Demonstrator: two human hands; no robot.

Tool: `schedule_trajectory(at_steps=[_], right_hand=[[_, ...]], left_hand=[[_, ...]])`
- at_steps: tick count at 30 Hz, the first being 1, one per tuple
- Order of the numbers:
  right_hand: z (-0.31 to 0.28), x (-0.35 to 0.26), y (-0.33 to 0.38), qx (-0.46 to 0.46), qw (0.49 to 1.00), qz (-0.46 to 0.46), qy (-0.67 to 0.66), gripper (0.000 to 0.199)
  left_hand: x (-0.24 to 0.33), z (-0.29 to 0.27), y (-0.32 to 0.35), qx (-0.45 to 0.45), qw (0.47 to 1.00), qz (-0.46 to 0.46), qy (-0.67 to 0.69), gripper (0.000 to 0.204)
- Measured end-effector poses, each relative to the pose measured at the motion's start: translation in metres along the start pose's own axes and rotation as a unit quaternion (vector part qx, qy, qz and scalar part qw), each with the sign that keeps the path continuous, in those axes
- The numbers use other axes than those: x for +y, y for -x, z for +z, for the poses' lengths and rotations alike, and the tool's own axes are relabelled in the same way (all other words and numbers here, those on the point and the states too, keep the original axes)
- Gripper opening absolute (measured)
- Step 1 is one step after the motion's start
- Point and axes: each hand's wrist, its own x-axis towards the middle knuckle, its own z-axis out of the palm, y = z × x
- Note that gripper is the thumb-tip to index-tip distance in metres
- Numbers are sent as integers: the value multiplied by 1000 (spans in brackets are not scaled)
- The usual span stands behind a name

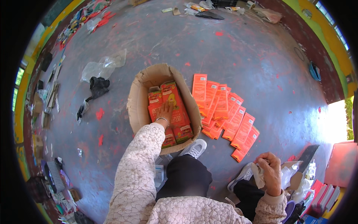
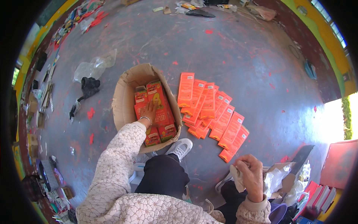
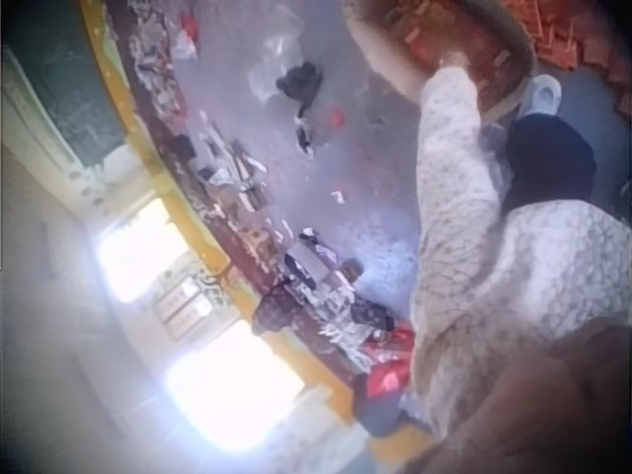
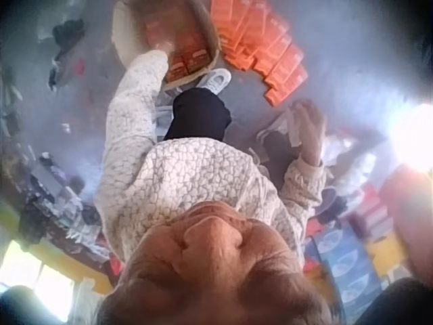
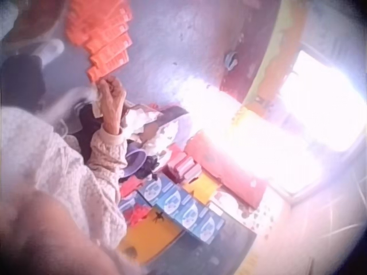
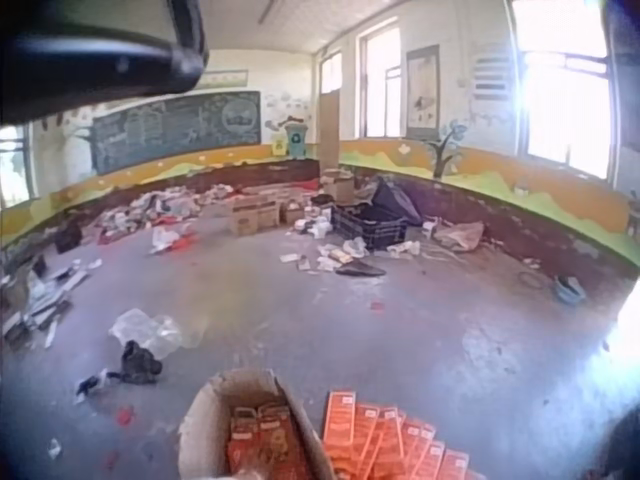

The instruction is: The person sits on the floor and wipes the surfaces of small red rectangular boxes with a white cloth. They handle the boxes one at a time, turning them over to clean multiple sides, then place them into a cardboard box.

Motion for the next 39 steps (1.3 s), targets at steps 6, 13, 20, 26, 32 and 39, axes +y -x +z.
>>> schedule_trajectory(at_steps=[6,13,20,26,32,39], right_hand=[[0,-1,5,11,1000,7,14,10],[-21,12,-3,45,986,-110,120,14],[-54,25,-5,114,976,-144,-116,20],[-72,15,7,218,953,-170,-124,24],[-68,6,35,115,951,-257,-130,33],[-72,13,48,70,914,-396,-63,46]], left_hand=[[-1,18,-28,16,997,57,40,101],[-29,-3,-49,16,975,186,116,86],[-4,-102,-19,121,986,92,69,44],[139,-252,114,237,862,327,307,51],[289,-232,229,-197,640,245,701,77],[328,-196,243,-386,433,263,771,54]])
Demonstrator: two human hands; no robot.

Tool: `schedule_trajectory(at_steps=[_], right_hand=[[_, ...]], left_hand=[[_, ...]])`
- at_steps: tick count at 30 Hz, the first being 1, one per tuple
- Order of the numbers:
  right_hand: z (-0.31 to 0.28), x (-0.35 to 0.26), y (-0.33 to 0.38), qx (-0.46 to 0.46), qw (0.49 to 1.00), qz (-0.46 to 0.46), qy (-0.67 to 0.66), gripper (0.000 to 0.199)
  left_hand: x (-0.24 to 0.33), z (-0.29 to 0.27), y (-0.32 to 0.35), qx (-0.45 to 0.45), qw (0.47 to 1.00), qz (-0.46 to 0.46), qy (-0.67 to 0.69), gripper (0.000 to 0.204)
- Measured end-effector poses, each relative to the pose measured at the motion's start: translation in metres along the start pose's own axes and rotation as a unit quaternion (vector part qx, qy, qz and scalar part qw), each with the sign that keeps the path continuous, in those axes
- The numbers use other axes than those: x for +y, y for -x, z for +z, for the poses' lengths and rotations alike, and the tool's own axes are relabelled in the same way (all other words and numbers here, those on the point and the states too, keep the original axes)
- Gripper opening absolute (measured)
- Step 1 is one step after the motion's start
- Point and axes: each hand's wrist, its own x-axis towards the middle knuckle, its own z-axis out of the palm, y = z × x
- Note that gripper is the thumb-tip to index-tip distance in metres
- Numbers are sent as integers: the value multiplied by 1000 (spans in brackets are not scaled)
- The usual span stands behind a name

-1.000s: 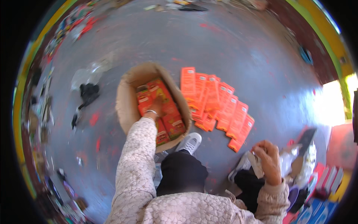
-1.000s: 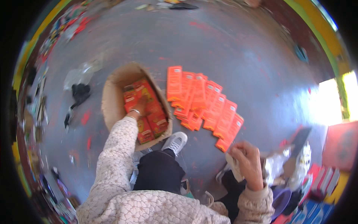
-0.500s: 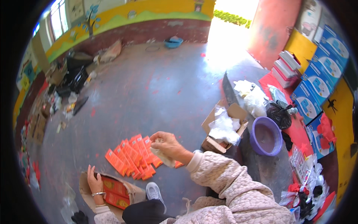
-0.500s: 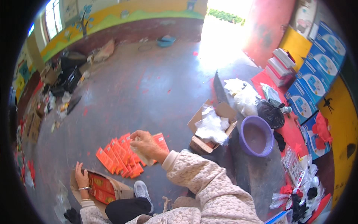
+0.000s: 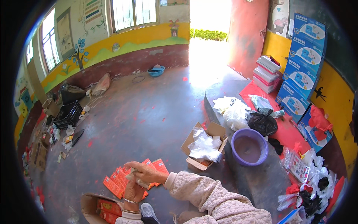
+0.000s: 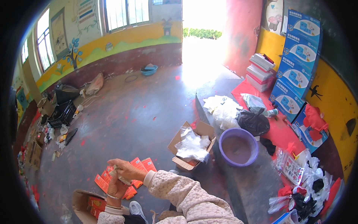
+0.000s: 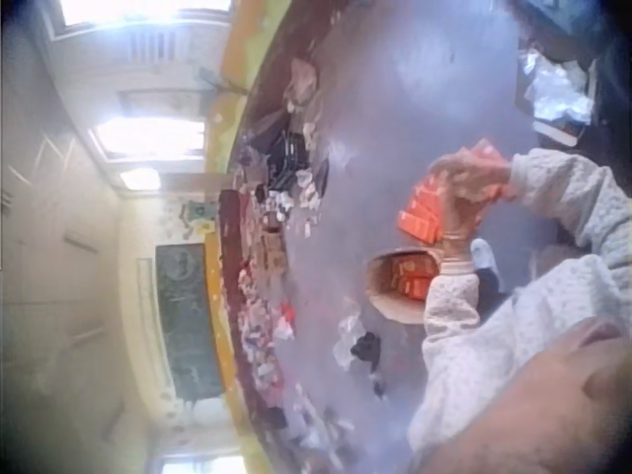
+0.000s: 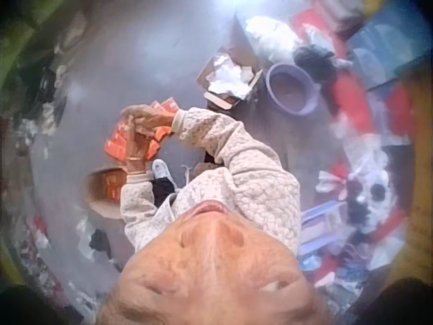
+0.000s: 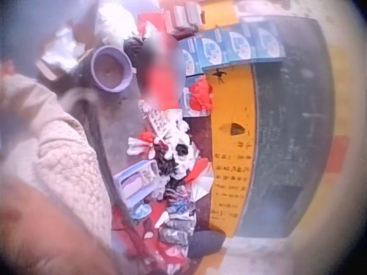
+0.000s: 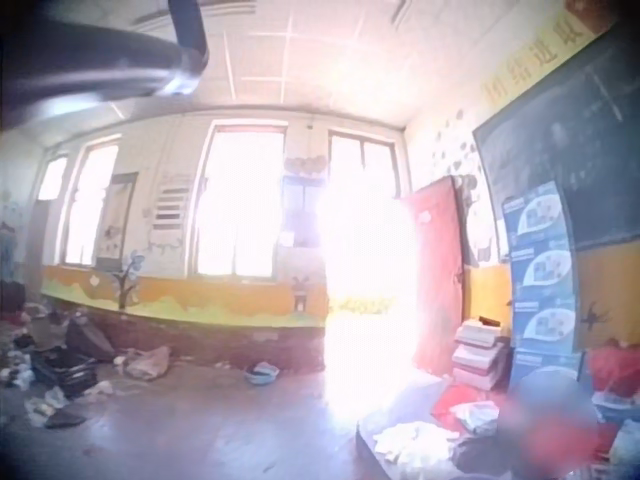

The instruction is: The person sits on the floor and wipes the surfaces of small red rectangular boxes with a white cloth. They handle the boxes one at a time, turning them over to clean multiple sides, then place them into a cardboard box.

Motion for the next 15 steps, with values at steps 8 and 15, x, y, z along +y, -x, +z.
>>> schedule_trajectory(at_steps=[8,15], right_hand=[[8,15,2,147,982,80,91,48],[-4,26,-14,33,922,298,-247,30]], left_hand=[[-10,-27,-34,143,955,166,-199,29],[8,-20,-38,186,853,260,-413,17]])
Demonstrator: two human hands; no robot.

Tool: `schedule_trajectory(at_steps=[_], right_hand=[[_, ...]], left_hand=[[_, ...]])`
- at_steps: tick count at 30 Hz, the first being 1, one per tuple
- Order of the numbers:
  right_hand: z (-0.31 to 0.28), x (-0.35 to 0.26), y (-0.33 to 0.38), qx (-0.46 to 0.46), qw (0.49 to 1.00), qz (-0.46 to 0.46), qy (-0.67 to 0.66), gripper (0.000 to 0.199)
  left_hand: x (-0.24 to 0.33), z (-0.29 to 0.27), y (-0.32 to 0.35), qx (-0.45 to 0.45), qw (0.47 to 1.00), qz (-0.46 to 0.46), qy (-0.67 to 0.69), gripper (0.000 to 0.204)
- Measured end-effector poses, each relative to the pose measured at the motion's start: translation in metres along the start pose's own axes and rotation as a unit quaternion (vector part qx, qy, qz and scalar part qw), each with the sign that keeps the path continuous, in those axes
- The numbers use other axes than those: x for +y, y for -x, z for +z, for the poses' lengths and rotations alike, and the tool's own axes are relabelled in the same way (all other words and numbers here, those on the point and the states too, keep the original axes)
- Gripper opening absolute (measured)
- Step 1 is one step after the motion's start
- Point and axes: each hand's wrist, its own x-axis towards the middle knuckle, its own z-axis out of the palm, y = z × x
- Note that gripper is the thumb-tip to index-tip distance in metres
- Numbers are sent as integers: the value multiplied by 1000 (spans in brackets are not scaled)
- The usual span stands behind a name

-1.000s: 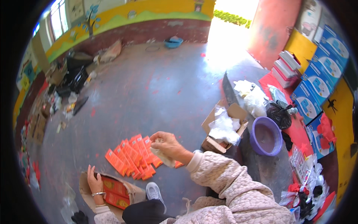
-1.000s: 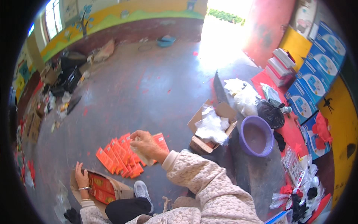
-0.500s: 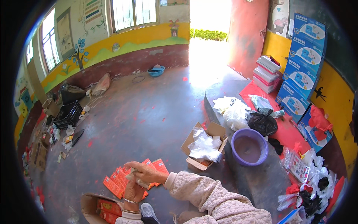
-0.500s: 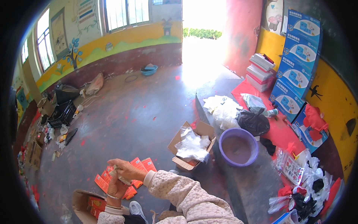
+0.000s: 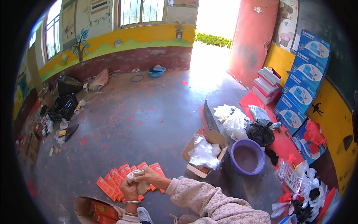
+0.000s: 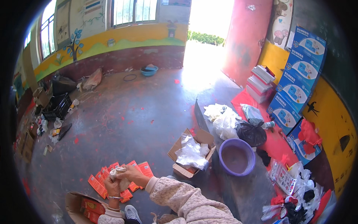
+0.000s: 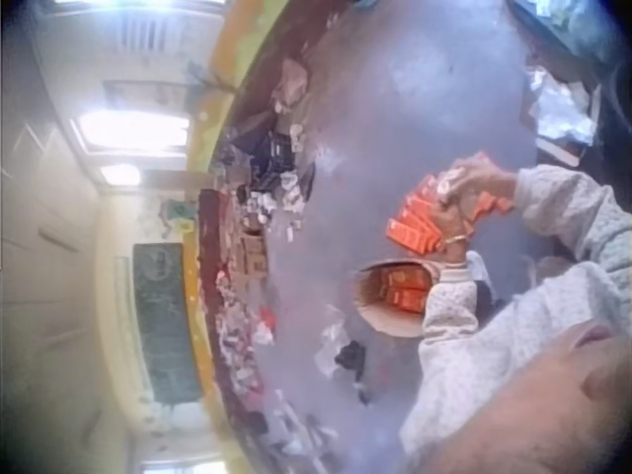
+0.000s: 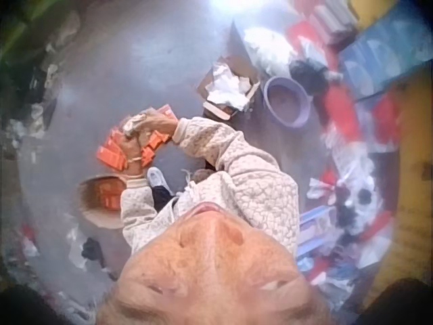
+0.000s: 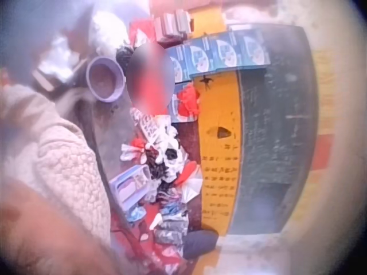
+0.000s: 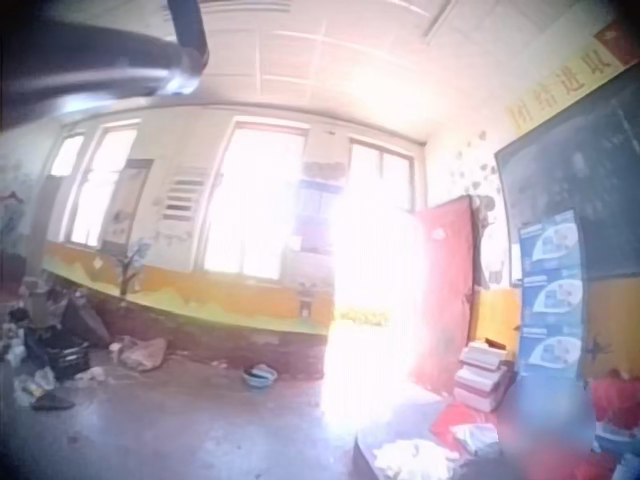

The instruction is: The person sits on the floor and wipes the surfaces of small red rectangular boxes with a white cloth. They handle the boxes one at a time, turning them over to clean multiple sides, then place them into a cardboard box.

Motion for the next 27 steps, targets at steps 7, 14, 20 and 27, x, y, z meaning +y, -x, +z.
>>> schedule_trajectory(at_steps=[7,14,20,27], right_hand=[[-4,-8,-4,102,995,10,7,18],[-53,-38,-13,331,918,-216,-29,9],[15,-14,6,220,935,-207,183,23],[48,40,10,64,989,-105,79,28]], left_hand=[[-13,-11,-10,-45,989,-106,95,24],[-21,-20,-6,-31,961,-199,192,26],[2,-4,9,-171,747,-339,547,48],[-19,-18,-9,-66,777,-297,551,62]])
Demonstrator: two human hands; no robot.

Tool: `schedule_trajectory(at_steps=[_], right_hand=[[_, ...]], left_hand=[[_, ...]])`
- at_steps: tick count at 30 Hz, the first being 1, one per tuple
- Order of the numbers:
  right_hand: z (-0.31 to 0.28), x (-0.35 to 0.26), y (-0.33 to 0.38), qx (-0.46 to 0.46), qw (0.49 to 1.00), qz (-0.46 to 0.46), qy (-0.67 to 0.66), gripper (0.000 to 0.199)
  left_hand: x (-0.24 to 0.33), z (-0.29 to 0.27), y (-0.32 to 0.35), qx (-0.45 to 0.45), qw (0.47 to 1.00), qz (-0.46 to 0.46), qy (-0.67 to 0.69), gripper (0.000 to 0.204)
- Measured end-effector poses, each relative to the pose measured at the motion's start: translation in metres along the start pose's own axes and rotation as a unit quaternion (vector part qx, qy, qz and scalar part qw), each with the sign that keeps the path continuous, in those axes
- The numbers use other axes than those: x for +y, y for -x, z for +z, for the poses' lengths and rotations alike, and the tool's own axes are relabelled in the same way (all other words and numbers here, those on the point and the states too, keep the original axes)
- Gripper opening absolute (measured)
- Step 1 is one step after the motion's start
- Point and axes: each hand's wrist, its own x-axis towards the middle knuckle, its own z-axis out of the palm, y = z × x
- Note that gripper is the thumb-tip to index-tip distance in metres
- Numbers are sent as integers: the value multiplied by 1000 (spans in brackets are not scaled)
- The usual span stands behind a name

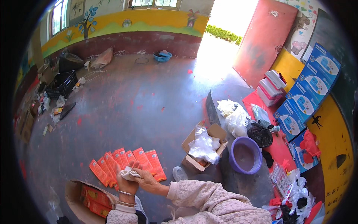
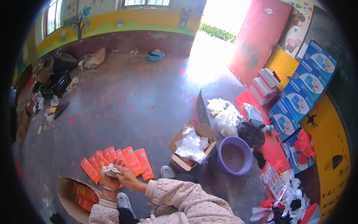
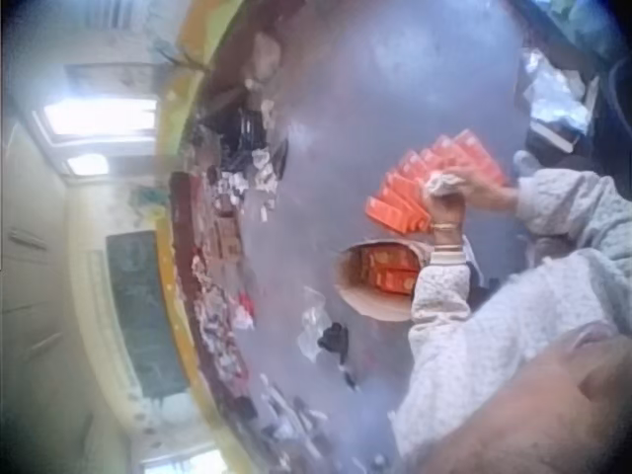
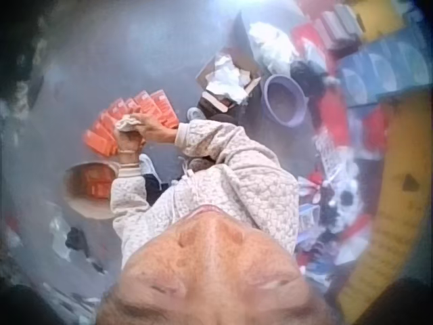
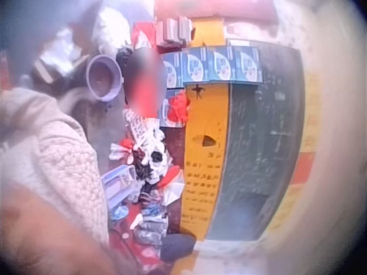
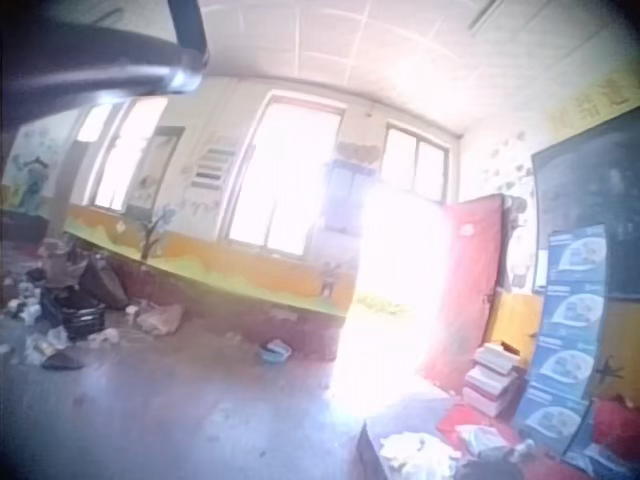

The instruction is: The person sits on the floor and wipes the surfaces of small red rectangular boxes with a white cloth. They handle the boxes one at a time, turning them over to clean multiple sides, then place them into a cardboard box.

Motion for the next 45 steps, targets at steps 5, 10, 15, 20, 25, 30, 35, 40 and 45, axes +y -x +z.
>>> schedule_trajectory(at_steps=[5,10,15,20,25,30,35,40,45], right_hand=[[-22,1,-6,-72,972,78,-211,34],[-121,-48,-52,48,994,-25,-97,38],[-189,-37,-102,198,962,185,-41,41],[-227,113,-139,-164,758,-70,627,20],[-225,296,-121,-157,664,132,720,15],[-162,315,-74,237,797,418,366,25],[-131,340,-70,253,713,455,469,39],[-120,357,-67,248,677,459,519,48],[-131,346,-70,180,724,522,413,31]], left_hand=[[10,15,8,-21,999,-20,-14,53],[33,-12,10,139,989,51,-26,41],[41,-7,21,187,978,73,-53,33],[49,-5,20,228,966,102,-67,29],[62,-4,14,242,955,140,-93,28],[62,-21,25,300,942,130,-76,30],[57,-23,13,330,934,103,-95,31],[50,-24,10,345,926,101,-113,31],[45,-28,4,340,925,94,-139,25]])
